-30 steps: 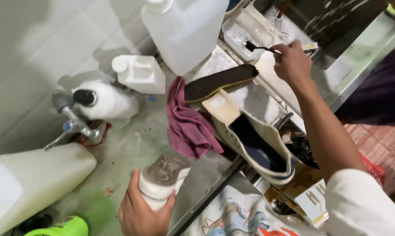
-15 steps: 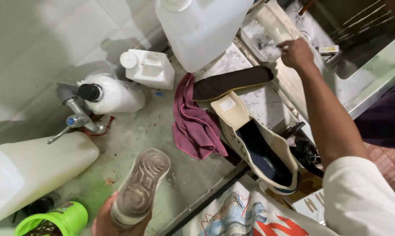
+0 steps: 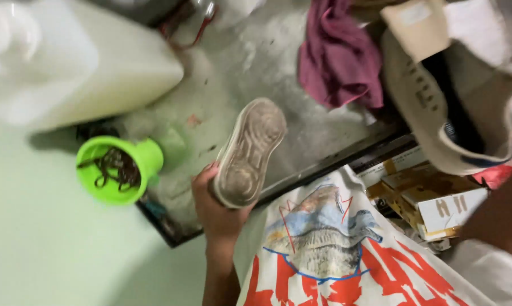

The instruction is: Applying glue or cleaning liquid to the sole and edges of a white sneaker using a small brush at a repair bench.

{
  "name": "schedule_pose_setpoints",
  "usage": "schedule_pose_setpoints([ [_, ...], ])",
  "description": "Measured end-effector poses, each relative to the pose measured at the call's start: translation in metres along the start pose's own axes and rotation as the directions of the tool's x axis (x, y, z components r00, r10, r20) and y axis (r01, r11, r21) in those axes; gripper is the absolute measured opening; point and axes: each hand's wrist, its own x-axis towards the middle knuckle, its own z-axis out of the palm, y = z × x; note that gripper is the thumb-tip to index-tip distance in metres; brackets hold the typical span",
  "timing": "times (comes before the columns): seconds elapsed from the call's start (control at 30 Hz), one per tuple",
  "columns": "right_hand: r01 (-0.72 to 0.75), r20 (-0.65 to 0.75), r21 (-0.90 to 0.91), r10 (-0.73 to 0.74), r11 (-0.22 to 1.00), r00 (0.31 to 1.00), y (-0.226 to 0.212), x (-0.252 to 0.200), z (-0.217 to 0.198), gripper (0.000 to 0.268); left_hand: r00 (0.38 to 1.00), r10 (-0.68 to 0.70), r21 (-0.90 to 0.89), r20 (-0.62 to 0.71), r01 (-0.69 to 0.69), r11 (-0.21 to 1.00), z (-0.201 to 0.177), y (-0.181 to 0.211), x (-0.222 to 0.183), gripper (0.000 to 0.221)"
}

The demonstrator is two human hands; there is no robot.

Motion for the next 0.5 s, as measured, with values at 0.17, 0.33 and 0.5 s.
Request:
schedule_pose_setpoints([
  [0.17, 0.067, 0.03, 0.004, -0.067, 0.998, 0.997, -0.064, -0.069, 0.203, 0.009, 0.999, 0.049, 0.032, -0.013, -0.048, 0.998, -0.002, -0.016, -0.024, 0.089],
  [0.33, 0.245, 0.117, -0.276, -0.22, 0.929, 0.968, -0.051, -0.095, 0.275, 0.033, 0.989, 0.142, -0.009, -0.05, -0.143, 0.99, -0.012, -0.032, -0.041, 0.079],
  [0.5, 0.332, 0.22, -0.264, -0.279, 0.905, 0.935, -0.022, -0.099, 0.292, 0.043, 0.97, 0.242, 0.0, -0.028, -0.242, 0.97, -0.023, -0.037, -0.049, 0.081],
])
